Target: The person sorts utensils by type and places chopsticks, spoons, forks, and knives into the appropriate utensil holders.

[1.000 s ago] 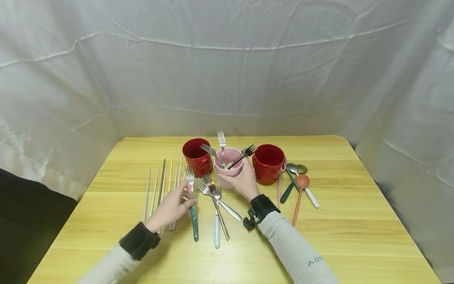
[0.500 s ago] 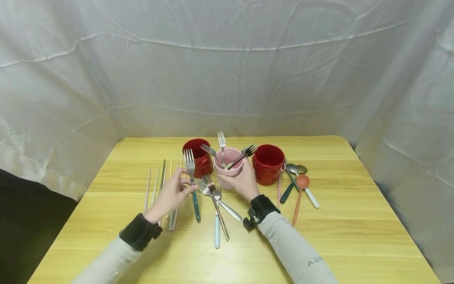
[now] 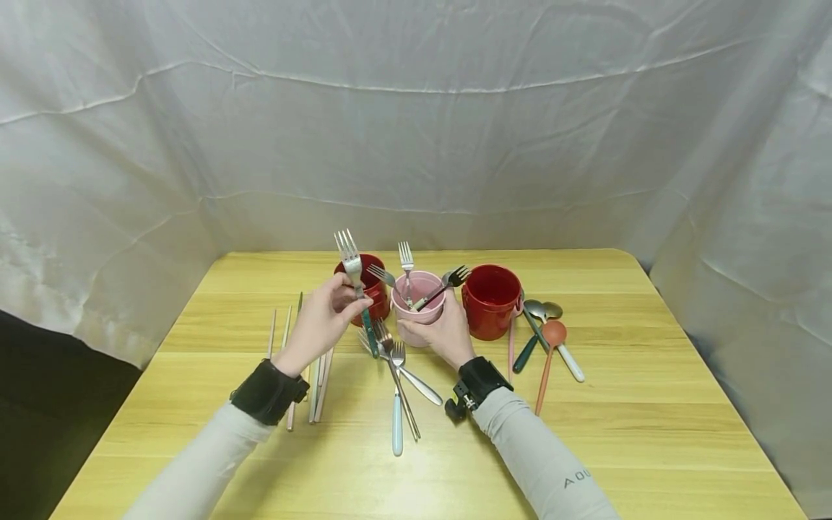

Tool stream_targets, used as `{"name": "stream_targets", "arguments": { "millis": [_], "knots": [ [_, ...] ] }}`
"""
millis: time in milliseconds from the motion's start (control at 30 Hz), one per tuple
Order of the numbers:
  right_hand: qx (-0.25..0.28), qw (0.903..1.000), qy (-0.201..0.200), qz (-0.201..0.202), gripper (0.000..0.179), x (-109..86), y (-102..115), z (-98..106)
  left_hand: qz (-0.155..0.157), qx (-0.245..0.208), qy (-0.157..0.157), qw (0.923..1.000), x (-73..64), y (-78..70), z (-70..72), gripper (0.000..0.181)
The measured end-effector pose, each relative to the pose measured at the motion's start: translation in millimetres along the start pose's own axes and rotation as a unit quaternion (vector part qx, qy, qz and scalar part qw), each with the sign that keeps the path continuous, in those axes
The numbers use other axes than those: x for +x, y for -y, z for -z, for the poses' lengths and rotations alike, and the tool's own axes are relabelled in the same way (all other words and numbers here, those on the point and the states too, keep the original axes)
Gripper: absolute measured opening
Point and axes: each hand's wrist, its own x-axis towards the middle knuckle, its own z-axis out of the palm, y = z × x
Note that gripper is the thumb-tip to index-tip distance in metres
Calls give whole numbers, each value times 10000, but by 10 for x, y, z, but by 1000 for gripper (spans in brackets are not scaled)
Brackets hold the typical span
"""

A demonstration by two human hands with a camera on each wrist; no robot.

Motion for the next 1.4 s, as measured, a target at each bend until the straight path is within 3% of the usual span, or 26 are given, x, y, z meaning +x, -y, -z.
{"name": "stream_targets", "arguments": {
  "millis": [267,500,633,867,1100,1267,1400],
  "knots": [
    [-68,10000,-36,36,89,-8,13,3,-510,-20,-498,9975,270,-161,-28,25],
    [-77,9999,-84,116,88,-6,11,-8,-953,104,-982,9905,499,-309,-90,30],
    [-125,9998,-96,91,88,-4,15,-9,-1091,117,-1069,9882,602,-349,-151,31],
    [-194,9998,-68,34,87,-8,18,-12,-1039,279,-849,9906,689,-340,-284,29],
    [-165,9998,-103,74,84,-8,15,-16,-757,571,-228,9952,704,-292,-427,30],
    [-170,9999,-17,28,87,-14,24,-10,-571,1083,158,9923,687,-258,-501,28],
    [-112,9999,14,55,91,-10,26,-5,-412,1333,256,9899,659,-247,-508,25]
  ]
}}
